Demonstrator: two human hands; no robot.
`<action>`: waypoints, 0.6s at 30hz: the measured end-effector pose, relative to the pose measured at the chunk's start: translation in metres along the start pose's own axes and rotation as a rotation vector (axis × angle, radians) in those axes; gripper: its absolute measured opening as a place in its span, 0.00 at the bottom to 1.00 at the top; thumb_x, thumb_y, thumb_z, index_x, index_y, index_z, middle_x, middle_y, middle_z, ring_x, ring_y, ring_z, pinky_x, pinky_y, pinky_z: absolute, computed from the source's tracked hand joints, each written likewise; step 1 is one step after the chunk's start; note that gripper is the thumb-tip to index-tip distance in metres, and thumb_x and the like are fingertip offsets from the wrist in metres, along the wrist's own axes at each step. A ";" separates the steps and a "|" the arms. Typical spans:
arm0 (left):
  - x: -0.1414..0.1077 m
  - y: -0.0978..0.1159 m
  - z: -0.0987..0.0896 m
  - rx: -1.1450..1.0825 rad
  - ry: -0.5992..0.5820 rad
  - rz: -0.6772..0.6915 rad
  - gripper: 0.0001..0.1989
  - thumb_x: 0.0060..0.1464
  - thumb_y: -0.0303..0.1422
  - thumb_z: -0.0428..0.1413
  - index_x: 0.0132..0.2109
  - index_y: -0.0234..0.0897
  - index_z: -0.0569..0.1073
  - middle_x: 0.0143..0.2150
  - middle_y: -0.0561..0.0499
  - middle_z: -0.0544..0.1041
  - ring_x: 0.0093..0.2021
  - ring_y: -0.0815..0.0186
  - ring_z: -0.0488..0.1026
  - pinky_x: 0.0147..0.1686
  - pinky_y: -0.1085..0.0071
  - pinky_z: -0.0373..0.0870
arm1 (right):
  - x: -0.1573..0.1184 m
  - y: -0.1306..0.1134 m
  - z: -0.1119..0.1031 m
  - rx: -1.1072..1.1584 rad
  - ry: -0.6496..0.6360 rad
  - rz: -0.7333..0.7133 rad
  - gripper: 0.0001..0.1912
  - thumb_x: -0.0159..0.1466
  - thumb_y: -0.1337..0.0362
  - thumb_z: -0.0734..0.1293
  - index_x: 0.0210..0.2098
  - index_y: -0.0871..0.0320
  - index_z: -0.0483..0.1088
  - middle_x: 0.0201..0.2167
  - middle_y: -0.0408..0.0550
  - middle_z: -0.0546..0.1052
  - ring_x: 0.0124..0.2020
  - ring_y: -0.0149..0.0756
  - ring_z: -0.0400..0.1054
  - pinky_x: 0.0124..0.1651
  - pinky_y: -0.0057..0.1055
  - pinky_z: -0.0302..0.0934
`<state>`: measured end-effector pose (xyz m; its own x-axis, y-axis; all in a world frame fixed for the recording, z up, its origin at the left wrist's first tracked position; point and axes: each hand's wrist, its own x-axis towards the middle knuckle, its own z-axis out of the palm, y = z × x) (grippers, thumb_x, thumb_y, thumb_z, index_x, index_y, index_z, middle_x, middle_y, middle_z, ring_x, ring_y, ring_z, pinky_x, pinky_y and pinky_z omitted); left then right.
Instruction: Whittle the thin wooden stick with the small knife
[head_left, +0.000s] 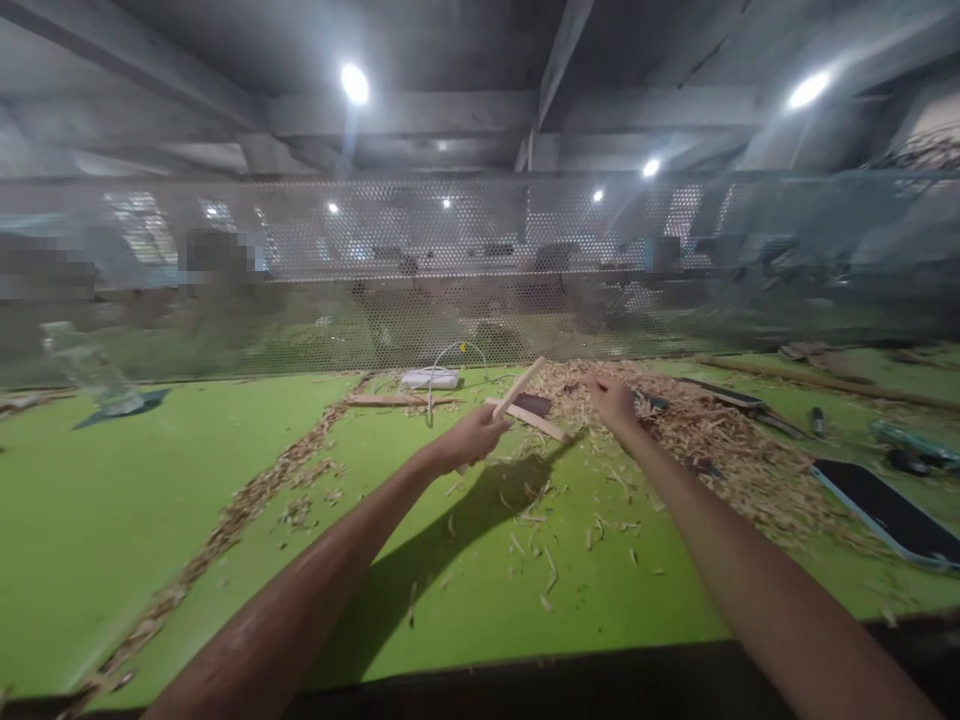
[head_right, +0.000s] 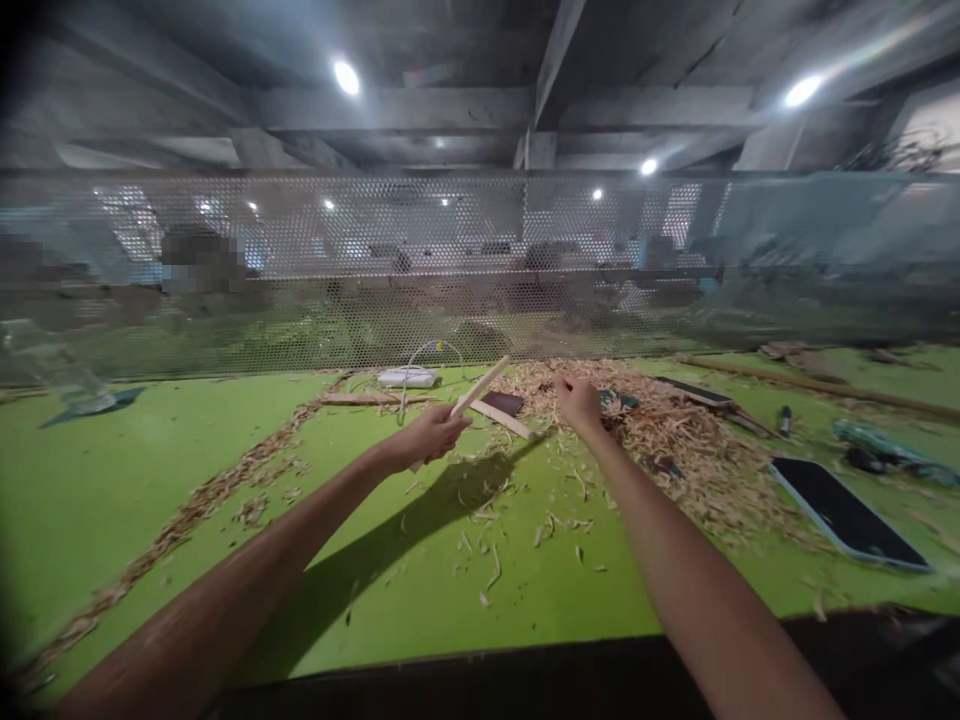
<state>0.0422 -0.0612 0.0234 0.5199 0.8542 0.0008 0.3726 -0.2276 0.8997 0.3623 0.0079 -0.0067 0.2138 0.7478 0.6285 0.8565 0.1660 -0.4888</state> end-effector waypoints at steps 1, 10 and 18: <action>0.001 0.001 0.001 0.032 0.073 -0.005 0.13 0.73 0.37 0.52 0.37 0.41 0.63 0.27 0.59 0.63 0.21 0.73 0.58 0.21 0.73 0.57 | 0.002 -0.004 -0.001 0.037 0.006 -0.022 0.23 0.76 0.54 0.63 0.40 0.60 0.87 0.37 0.60 0.88 0.41 0.55 0.83 0.46 0.42 0.75; 0.010 -0.002 0.007 0.268 0.278 0.002 0.15 0.70 0.33 0.53 0.32 0.40 0.64 0.26 0.55 0.64 0.27 0.66 0.61 0.27 0.70 0.51 | -0.039 -0.078 0.019 0.226 -0.272 -0.340 0.16 0.74 0.57 0.67 0.50 0.50 0.87 0.49 0.52 0.88 0.48 0.50 0.84 0.53 0.44 0.76; 0.002 0.005 0.016 0.467 0.274 -0.046 0.15 0.73 0.33 0.50 0.34 0.42 0.63 0.33 0.48 0.72 0.31 0.60 0.69 0.31 0.66 0.56 | -0.045 -0.077 0.012 0.124 -0.272 -0.375 0.17 0.73 0.63 0.66 0.53 0.52 0.87 0.52 0.53 0.87 0.51 0.51 0.84 0.54 0.41 0.76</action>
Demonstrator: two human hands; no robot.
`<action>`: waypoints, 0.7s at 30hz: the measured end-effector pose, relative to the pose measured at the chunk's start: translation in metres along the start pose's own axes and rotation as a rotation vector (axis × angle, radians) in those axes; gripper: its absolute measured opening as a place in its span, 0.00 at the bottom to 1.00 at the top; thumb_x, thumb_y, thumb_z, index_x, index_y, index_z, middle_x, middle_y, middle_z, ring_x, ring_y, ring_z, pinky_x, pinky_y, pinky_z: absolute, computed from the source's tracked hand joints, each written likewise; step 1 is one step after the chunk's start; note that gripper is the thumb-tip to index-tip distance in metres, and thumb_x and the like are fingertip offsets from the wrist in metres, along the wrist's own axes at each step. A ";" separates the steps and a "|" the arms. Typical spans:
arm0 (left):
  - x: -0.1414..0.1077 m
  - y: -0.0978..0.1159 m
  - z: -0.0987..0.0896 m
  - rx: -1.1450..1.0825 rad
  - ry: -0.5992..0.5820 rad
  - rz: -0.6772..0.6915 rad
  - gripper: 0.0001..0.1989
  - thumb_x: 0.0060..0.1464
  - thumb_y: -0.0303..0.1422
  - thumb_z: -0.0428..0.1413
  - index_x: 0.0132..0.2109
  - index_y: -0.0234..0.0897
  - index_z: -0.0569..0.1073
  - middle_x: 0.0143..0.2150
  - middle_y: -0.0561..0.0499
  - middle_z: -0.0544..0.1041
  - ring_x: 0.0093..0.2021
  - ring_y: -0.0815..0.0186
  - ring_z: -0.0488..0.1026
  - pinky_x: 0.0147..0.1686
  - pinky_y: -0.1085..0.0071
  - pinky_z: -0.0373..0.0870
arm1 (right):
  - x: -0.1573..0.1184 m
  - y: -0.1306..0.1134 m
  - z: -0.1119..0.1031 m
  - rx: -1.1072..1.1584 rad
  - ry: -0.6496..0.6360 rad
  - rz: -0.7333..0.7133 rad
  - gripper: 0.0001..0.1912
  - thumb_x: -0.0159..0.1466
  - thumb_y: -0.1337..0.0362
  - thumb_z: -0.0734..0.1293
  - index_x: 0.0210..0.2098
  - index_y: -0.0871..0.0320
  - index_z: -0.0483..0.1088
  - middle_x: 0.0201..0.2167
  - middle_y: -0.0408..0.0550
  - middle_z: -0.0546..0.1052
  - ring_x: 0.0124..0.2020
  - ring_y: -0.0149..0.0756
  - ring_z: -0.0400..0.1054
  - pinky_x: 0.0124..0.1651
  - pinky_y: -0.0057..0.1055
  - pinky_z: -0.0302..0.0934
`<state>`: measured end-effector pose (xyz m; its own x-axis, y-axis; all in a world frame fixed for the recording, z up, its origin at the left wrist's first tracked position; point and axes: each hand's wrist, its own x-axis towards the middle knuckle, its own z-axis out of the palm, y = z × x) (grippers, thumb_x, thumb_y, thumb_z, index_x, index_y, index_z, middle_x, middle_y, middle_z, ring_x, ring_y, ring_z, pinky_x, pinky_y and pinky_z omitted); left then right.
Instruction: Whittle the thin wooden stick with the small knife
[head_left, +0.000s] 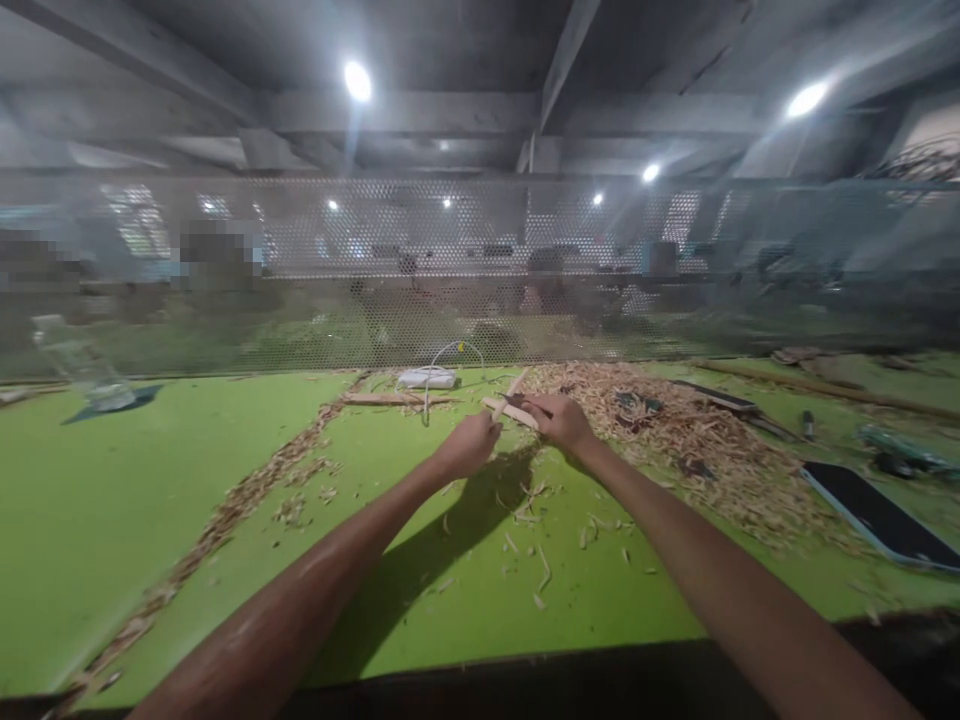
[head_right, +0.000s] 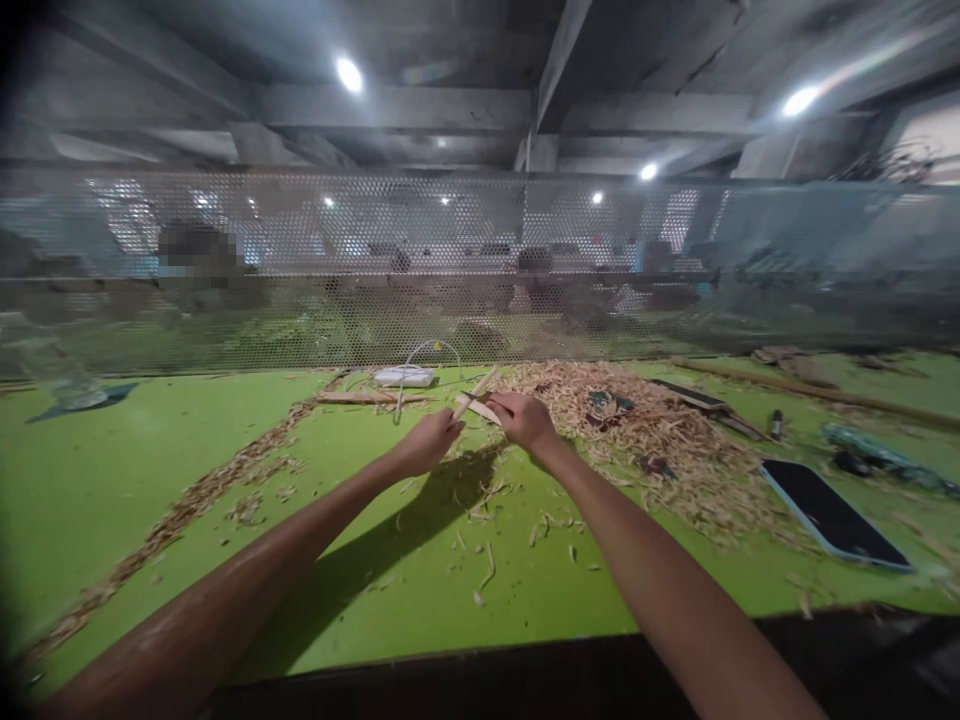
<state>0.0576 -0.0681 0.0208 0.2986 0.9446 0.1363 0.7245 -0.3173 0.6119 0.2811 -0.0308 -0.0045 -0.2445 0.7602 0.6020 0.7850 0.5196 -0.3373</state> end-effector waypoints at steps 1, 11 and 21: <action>-0.001 0.001 0.000 0.021 0.004 -0.001 0.15 0.74 0.33 0.50 0.34 0.42 0.63 0.33 0.47 0.73 0.32 0.60 0.70 0.31 0.66 0.56 | 0.000 0.000 0.000 -0.020 0.000 0.003 0.17 0.73 0.63 0.67 0.53 0.53 0.87 0.52 0.54 0.87 0.51 0.50 0.84 0.54 0.41 0.76; -0.005 0.008 -0.004 0.253 -0.016 -0.001 0.12 0.76 0.33 0.46 0.44 0.36 0.72 0.42 0.37 0.81 0.37 0.55 0.77 0.35 0.65 0.62 | 0.000 0.006 -0.002 -0.108 0.023 -0.019 0.17 0.73 0.63 0.67 0.54 0.52 0.87 0.52 0.53 0.87 0.51 0.50 0.84 0.55 0.43 0.77; -0.010 0.017 -0.007 0.265 -0.033 -0.031 0.13 0.76 0.32 0.44 0.47 0.34 0.72 0.39 0.39 0.80 0.33 0.59 0.75 0.33 0.67 0.61 | 0.000 0.011 -0.006 -0.130 0.005 0.007 0.18 0.73 0.62 0.67 0.55 0.49 0.87 0.52 0.51 0.87 0.53 0.51 0.83 0.56 0.42 0.76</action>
<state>0.0623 -0.0827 0.0350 0.2908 0.9523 0.0924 0.8696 -0.3034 0.3896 0.2931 -0.0275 -0.0046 -0.2367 0.7615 0.6035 0.8537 0.4595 -0.2450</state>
